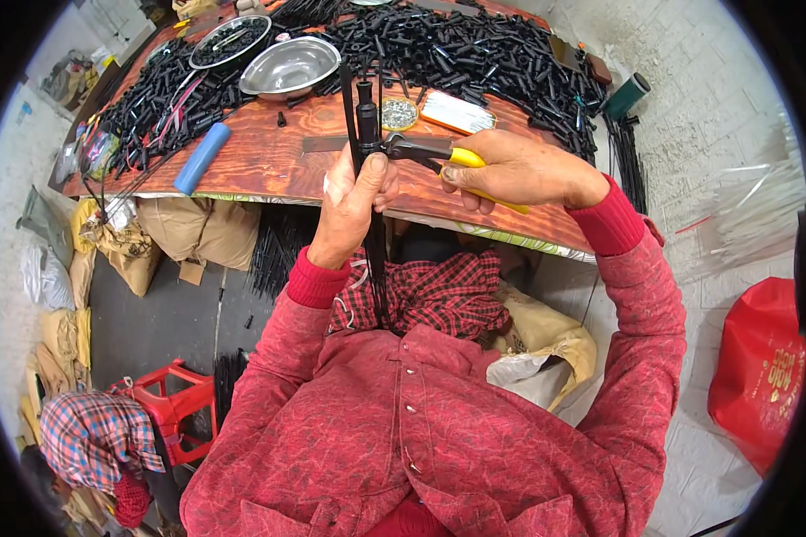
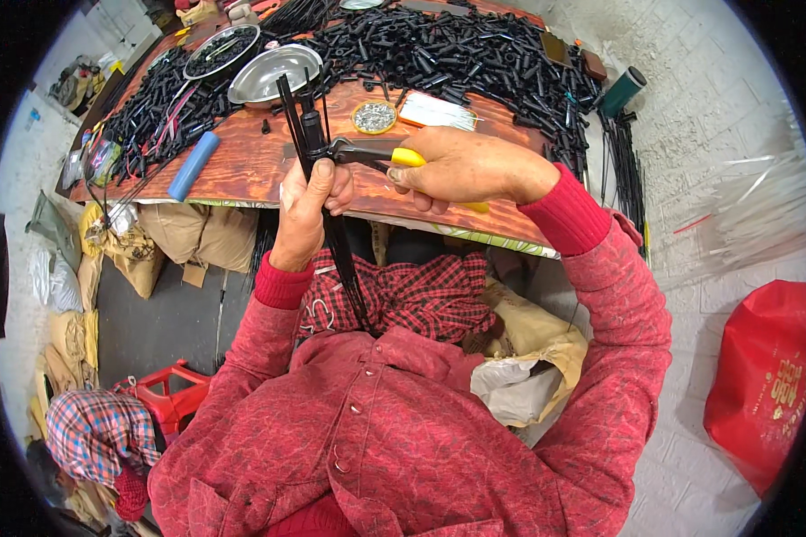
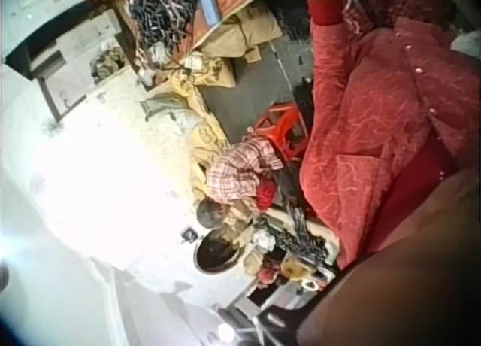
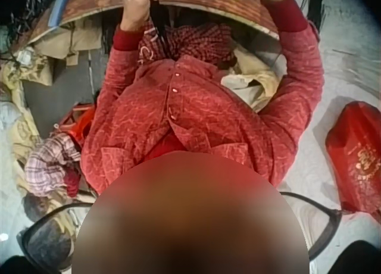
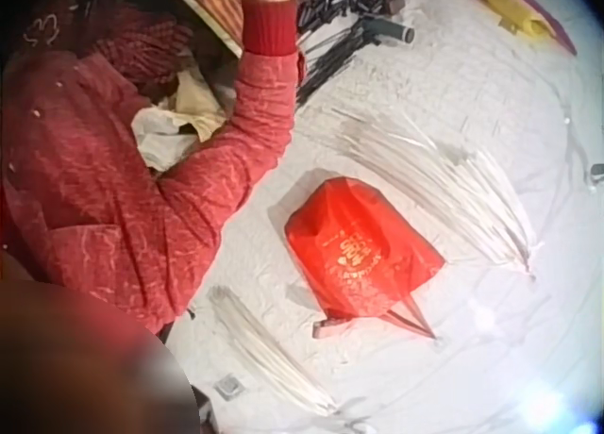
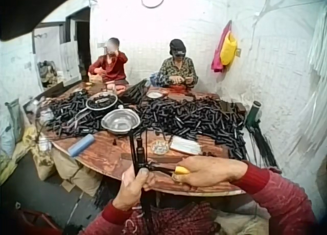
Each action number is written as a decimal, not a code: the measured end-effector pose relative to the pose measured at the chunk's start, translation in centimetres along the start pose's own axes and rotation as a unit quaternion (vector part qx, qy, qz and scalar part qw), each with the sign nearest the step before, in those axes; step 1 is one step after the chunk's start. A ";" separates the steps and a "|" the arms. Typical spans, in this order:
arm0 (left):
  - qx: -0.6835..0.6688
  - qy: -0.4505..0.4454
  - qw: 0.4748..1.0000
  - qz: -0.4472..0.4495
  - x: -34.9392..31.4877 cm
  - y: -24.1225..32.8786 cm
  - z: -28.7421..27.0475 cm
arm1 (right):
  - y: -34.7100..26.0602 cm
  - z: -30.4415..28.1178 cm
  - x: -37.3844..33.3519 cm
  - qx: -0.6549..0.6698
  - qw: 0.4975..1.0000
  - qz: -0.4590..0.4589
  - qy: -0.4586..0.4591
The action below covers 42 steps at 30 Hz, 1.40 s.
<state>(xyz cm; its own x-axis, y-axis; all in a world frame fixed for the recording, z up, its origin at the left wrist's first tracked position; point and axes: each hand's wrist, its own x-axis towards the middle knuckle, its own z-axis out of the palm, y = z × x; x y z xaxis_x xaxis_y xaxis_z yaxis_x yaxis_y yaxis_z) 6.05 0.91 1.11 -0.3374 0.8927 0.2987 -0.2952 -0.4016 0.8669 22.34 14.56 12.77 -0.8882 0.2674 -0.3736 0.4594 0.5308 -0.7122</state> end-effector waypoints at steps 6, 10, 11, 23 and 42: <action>0.023 0.013 1.000 0.016 -0.2 -0.1 -0.1 | 0.9 4.7 0.3 -0.282 0.919 -0.045 0.270; 0.024 0.033 0.999 0.027 0.6 -1.0 -1.4 | 2.1 7.7 3.0 -0.254 0.893 -0.044 0.368; 0.027 0.032 0.999 0.030 0.7 -0.9 -1.7 | 2.4 7.8 3.5 -0.254 0.892 -0.047 0.371; -0.065 0.015 0.998 -0.014 -0.4 0.9 -2.4 | 1.8 3.4 1.2 -0.236 0.924 -0.149 0.261; -0.009 -0.019 1.000 -0.007 -0.3 0.6 -1.5 | 1.7 3.9 1.2 -0.264 0.898 -0.211 0.281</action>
<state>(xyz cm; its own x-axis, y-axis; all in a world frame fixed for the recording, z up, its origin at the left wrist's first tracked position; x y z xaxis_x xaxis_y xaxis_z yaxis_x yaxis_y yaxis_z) 4.64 0.09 0.96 -0.2997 0.9049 0.3023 -0.3158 -0.3931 0.8636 22.09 12.60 8.80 -0.9141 0.2373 0.3288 0.1445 0.9483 -0.2825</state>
